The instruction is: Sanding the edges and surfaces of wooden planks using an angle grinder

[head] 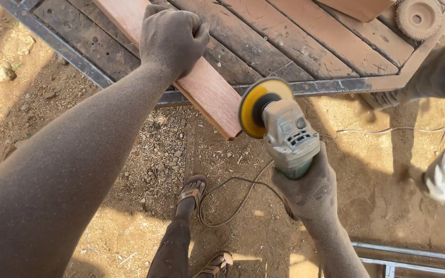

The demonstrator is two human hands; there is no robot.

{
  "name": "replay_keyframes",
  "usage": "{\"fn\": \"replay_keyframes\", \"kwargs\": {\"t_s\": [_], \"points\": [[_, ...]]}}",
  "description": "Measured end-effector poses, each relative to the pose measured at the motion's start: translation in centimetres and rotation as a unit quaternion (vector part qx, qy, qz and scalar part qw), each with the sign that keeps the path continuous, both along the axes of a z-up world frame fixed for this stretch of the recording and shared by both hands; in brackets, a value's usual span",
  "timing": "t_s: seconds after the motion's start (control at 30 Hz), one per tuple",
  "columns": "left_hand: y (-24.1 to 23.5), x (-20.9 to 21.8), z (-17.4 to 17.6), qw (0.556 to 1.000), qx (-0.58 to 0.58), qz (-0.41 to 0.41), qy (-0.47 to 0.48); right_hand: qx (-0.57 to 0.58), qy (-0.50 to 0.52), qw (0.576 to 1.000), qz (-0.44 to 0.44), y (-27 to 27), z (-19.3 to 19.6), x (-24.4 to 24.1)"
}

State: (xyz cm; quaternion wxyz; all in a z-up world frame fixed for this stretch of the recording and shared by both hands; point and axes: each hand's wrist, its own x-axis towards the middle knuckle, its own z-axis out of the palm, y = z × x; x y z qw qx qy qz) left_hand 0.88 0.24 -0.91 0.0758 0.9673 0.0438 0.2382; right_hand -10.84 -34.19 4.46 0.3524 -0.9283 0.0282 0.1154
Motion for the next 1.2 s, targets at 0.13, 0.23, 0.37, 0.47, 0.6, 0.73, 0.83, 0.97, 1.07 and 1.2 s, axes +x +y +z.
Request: {"fn": "replay_keyframes", "kwargs": {"t_s": [0.13,0.23,0.37,0.47,0.6,0.73,0.83,0.97,1.07,1.2], "points": [[0.1,0.1,-0.2,1.000,0.002,-0.006,-0.009,-0.021,0.000,1.000,-0.001,-0.2,0.1,-0.1],[0.0,0.0,-0.3,1.000,0.004,-0.005,-0.009,-0.046,0.009,0.997,0.057,-0.3,-0.1,-0.4],[0.2,-0.4,-0.2,1.000,-0.012,-0.004,-0.001,-0.001,-0.026,1.000,0.003,-0.1,-0.7,-0.3],[0.1,0.0,0.1,1.000,-0.010,-0.008,-0.012,-0.008,-0.025,1.000,0.013,-0.3,-1.2,-0.4],[-0.1,-0.1,-0.1,1.000,-0.014,-0.007,-0.017,-0.042,-0.025,0.999,0.024,-0.4,-1.1,-1.3],[-0.1,-0.1,0.2,1.000,-0.010,-0.010,-0.020,-0.020,0.033,0.996,-0.078,1.2,1.8,-0.3],[-0.2,-0.9,1.0,0.999,-0.038,-0.012,0.015,0.002,0.074,0.990,-0.123,1.1,2.5,-0.7],[-0.7,-0.3,2.2,0.997,-0.060,-0.006,0.048,0.045,0.032,0.994,-0.092,-0.5,0.4,-1.0],[-0.7,-0.7,1.7,0.997,-0.052,-0.001,0.056,0.026,0.042,0.997,-0.059,-0.9,-0.1,-1.5],[-0.4,-0.9,1.6,0.998,-0.048,0.002,0.029,-0.043,0.030,0.998,0.019,-0.7,-0.9,-1.2]]}}
